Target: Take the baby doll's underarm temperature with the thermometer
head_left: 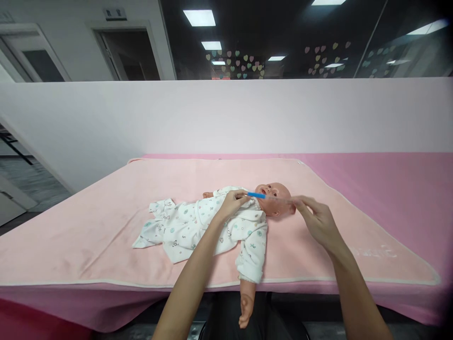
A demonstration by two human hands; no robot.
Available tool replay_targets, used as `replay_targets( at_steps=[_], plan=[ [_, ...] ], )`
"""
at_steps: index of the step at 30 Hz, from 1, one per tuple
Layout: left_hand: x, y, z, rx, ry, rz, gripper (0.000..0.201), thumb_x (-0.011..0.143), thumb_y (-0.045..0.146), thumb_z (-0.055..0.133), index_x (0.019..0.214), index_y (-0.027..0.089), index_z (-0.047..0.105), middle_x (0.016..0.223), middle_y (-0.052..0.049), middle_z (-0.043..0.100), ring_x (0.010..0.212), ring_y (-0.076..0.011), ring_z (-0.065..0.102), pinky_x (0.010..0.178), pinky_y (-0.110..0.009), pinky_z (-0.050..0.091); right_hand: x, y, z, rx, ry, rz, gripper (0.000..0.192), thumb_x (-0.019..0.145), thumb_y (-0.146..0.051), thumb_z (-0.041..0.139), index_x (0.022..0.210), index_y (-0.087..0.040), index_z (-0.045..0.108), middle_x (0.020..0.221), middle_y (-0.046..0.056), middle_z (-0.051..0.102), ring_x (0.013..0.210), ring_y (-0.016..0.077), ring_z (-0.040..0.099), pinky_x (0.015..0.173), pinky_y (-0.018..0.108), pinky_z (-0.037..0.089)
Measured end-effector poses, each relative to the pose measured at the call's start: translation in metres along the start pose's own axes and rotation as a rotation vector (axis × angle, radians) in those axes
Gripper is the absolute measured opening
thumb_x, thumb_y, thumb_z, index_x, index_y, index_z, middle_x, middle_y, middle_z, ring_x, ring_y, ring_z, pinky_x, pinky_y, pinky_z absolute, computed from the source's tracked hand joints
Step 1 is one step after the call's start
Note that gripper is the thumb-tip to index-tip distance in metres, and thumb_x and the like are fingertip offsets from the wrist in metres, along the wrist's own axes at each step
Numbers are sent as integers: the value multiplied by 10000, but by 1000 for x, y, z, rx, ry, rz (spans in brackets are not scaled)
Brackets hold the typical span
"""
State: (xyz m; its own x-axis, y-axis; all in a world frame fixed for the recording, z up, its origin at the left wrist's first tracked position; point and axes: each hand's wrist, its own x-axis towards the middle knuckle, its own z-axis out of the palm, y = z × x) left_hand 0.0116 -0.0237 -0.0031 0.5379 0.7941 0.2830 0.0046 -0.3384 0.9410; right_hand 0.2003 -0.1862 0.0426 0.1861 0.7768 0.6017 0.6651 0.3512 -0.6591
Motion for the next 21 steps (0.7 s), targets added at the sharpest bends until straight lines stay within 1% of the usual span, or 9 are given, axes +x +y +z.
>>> replay_targets(
  at_steps=[2,4,6,9,11,14,17,19,21],
  plan=[
    [-1,2,0,31,-16,-14,243,712,310,585,836,125,683,664,-36,604,525,-86,420,488,-213,285,-28,32,0,-43,-90,96,357,866,-471,399,746,-224,627,772,32,639,780,207,578,749,332,438],
    [-3,4,-1,89,-41,-18,235,722,294,561,833,132,690,697,-42,629,552,-100,454,507,-216,309,-55,63,-3,-83,-95,158,340,869,-463,388,857,-238,642,873,54,654,857,231,589,783,355,451],
    [-5,5,-2,150,-69,11,225,733,274,536,825,147,696,749,-45,653,625,-125,509,564,-226,353,-78,89,-8,-177,-57,192,328,866,-454,391,885,-243,642,942,63,655,902,239,590,802,373,460],
    [-10,7,-2,209,-94,71,228,751,253,508,840,170,701,850,-44,675,744,-153,556,661,-243,388,-96,114,-19,-408,-59,166,335,868,-439,380,851,-239,648,940,63,661,892,247,592,811,407,456],
    [-13,8,-2,250,-104,74,233,751,253,516,870,178,700,852,-40,678,722,-148,553,650,-244,385,-98,120,-22,-582,-66,128,345,869,-421,374,837,-224,655,956,78,655,905,262,586,826,440,442],
    [-15,10,-2,284,-117,62,216,725,261,560,867,180,700,824,-36,675,669,-136,533,610,-237,373,-90,114,-11,-737,7,84,316,862,-365,382,854,-201,652,1013,110,628,961,283,565,838,468,427],
    [-15,10,-1,261,-127,71,170,711,262,582,799,168,692,787,-35,663,670,-132,531,612,-234,373,-73,88,25,-671,93,12,273,861,-283,376,952,-195,618,1035,106,613,954,255,564,831,423,443],
    [-13,9,-2,231,-138,74,156,718,263,580,781,158,676,752,-31,645,658,-124,521,607,-232,368,-58,65,59,-589,64,-97,304,863,-210,359,1090,-199,561,1090,97,597,994,231,553,839,370,447],
    [-12,8,-3,182,-140,73,154,729,270,573,781,149,654,723,-24,621,645,-117,511,605,-229,367,-39,44,93,-584,-56,-279,379,848,-127,332,1176,-189,511,1199,99,548,1023,218,545,813,326,452]
  ],
)
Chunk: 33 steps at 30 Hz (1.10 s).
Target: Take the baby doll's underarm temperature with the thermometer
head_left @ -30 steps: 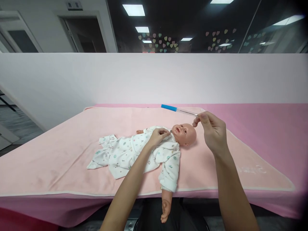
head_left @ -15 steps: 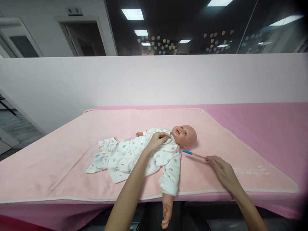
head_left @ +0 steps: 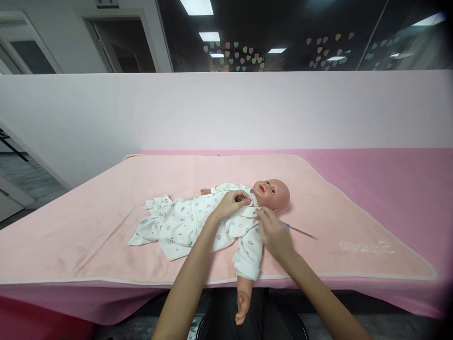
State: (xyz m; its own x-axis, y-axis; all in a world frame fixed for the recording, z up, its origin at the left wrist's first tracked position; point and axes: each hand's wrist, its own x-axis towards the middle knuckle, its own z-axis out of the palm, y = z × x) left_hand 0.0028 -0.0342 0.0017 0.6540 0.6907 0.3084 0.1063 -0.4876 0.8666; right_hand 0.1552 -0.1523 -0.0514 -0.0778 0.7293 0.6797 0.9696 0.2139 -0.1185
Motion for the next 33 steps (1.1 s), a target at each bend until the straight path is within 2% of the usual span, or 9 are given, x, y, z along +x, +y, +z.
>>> replay_targets(
  at_steps=[2,4,7,11,14,16,22,26,33],
  plan=[
    [2,-2,-1,-73,15,3,163,745,283,561,795,142,627,717,-21,600,654,-117,513,621,-230,377,26,-20,16,-10,3,-108,368,841,-93,322,1114,-195,547,1115,86,596,916,198,581,726,292,459],
    [3,-6,-3,-144,58,5,175,763,293,546,817,135,600,719,-19,579,668,-114,515,637,-228,384,46,-28,30,38,59,-129,295,851,-110,341,993,-193,586,979,69,634,818,174,593,692,269,457],
    [5,-10,-3,-193,105,8,193,779,310,542,842,131,574,731,-17,558,684,-109,511,643,-219,382,58,-27,44,181,241,-82,221,843,-110,375,889,-182,578,839,51,627,776,152,585,695,247,462],
    [6,-12,-3,-213,112,26,235,780,351,563,871,135,576,771,-21,563,703,-107,512,642,-212,377,54,-21,54,358,458,59,156,823,-136,443,940,-174,539,860,51,604,681,127,551,628,248,471],
    [6,-11,-3,-258,109,6,281,767,381,585,897,132,580,735,-16,558,672,-103,506,617,-210,372,51,-20,56,454,475,117,109,814,-159,481,908,-182,532,786,23,576,558,99,479,562,244,458],
    [6,-11,-3,-281,109,-14,300,751,385,607,906,129,585,728,-17,563,670,-104,512,615,-210,374,51,-19,55,498,478,113,100,807,-148,485,885,-185,536,743,8,558,542,96,462,550,244,453],
    [5,-9,-3,-283,95,-32,269,734,346,630,893,130,604,748,-26,590,659,-98,523,607,-207,379,53,-19,50,585,564,29,178,803,-84,457,927,-186,534,821,39,586,718,138,571,588,266,483],
    [4,-5,-3,-242,79,-32,268,715,336,649,873,122,623,774,-45,609,694,-115,544,636,-219,398,52,-21,50,605,606,42,183,811,-90,471,946,-190,543,878,53,611,771,146,596,585,261,492],
    [4,-3,-3,-253,100,-47,272,713,355,656,856,125,624,757,-37,611,667,-103,533,603,-203,387,54,-23,46,612,508,141,159,826,-121,476,936,-189,568,874,39,621,667,109,554,581,238,470]
  ],
)
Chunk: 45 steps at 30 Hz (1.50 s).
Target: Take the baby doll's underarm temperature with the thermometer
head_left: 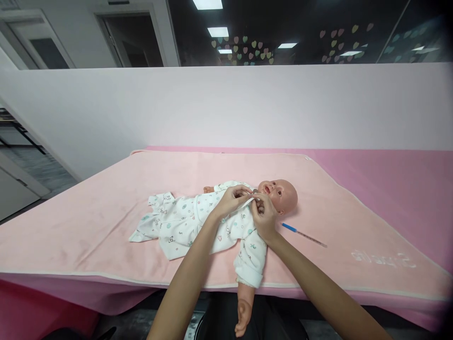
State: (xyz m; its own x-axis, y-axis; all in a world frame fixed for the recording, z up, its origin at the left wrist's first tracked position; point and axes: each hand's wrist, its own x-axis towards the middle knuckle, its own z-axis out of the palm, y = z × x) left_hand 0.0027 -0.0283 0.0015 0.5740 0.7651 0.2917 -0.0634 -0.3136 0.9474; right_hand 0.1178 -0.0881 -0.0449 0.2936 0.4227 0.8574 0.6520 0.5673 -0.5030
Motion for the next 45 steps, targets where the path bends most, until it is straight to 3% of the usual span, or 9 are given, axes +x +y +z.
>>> replay_targets(
  at_steps=[12,17,26,33,38,45],
  plan=[
    [1,-8,-4,-122,18,-49,328,704,322,674,972,148,599,717,-30,635,622,-96,550,597,-205,398,1,0,3,-28,-57,10,215,796,-114,480,979,-192,560,901,32,597,498,70,433,549,233,455],
    [1,-7,-4,-169,17,-59,281,694,303,683,907,134,614,759,-46,652,691,-107,579,650,-210,417,-1,3,3,-69,-50,-1,184,813,-137,484,967,-187,572,908,41,615,548,87,482,592,244,475],
    [6,-11,-8,-177,95,-116,296,627,296,724,845,126,619,619,-3,617,566,-80,533,607,-217,407,0,5,3,-136,-71,-71,214,846,-177,476,1012,-206,608,937,42,652,702,130,598,700,280,500],
    [2,1,-7,-130,-43,-98,294,695,325,664,913,129,638,711,-32,635,654,-108,564,612,-218,401,-2,8,4,-211,-106,-48,196,845,-216,505,1002,-189,621,776,26,658,639,129,594,645,252,493],
    [-3,8,-10,-109,-179,-67,438,607,251,742,1016,153,617,817,-37,627,752,-129,573,701,-245,432,-3,10,3,-197,-105,-17,205,845,-228,492,999,-188,621,797,33,658,648,132,593,637,256,493],
    [1,-2,-11,-75,-84,-54,389,639,255,717,995,131,619,787,-37,622,701,-111,556,693,-247,434,-1,7,4,-184,-97,-13,218,846,-204,463,1012,-191,603,840,43,650,675,137,595,675,273,504]
  ],
)
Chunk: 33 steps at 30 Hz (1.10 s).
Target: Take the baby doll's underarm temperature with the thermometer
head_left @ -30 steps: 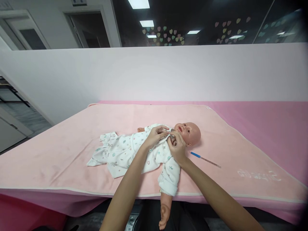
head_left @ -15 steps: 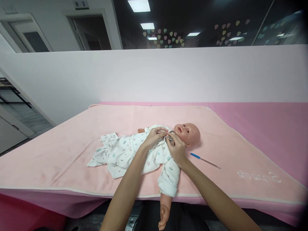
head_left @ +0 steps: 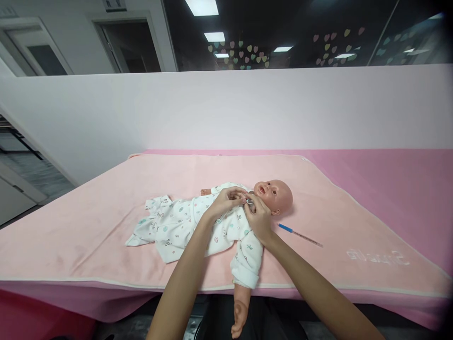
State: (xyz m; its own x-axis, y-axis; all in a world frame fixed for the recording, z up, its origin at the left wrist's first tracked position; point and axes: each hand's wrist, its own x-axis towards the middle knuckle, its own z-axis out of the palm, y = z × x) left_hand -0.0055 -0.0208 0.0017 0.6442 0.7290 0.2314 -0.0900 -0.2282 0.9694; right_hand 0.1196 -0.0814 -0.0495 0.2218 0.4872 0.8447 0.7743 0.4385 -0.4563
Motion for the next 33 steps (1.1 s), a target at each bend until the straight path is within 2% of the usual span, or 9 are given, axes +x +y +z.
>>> replay_targets(
  at_steps=[6,15,25,33],
  plan=[
    [1,-2,1,-65,45,1,363,634,261,724,951,132,607,780,-39,631,711,-119,581,707,-253,441,0,0,1,-40,-5,-1,246,828,-197,465,1049,-181,572,860,49,654,648,136,592,675,273,496],
    [1,-2,1,-80,53,-16,375,628,274,731,948,132,597,797,-46,633,743,-133,595,728,-263,449,1,-3,0,12,-24,102,122,819,-237,467,893,-176,542,642,-13,569,533,113,534,558,226,441],
    [0,-1,2,-68,56,-15,345,633,276,727,922,128,609,811,-48,617,733,-123,575,714,-253,445,4,-6,-3,34,-27,86,93,806,-191,451,840,-180,537,762,24,547,667,134,515,640,261,444],
    [2,-3,1,-50,44,-2,331,632,271,726,910,129,616,827,-49,621,738,-125,577,725,-258,442,4,-6,-4,55,-24,72,105,825,-188,449,829,-183,554,749,16,548,652,126,507,661,258,440]
  ],
)
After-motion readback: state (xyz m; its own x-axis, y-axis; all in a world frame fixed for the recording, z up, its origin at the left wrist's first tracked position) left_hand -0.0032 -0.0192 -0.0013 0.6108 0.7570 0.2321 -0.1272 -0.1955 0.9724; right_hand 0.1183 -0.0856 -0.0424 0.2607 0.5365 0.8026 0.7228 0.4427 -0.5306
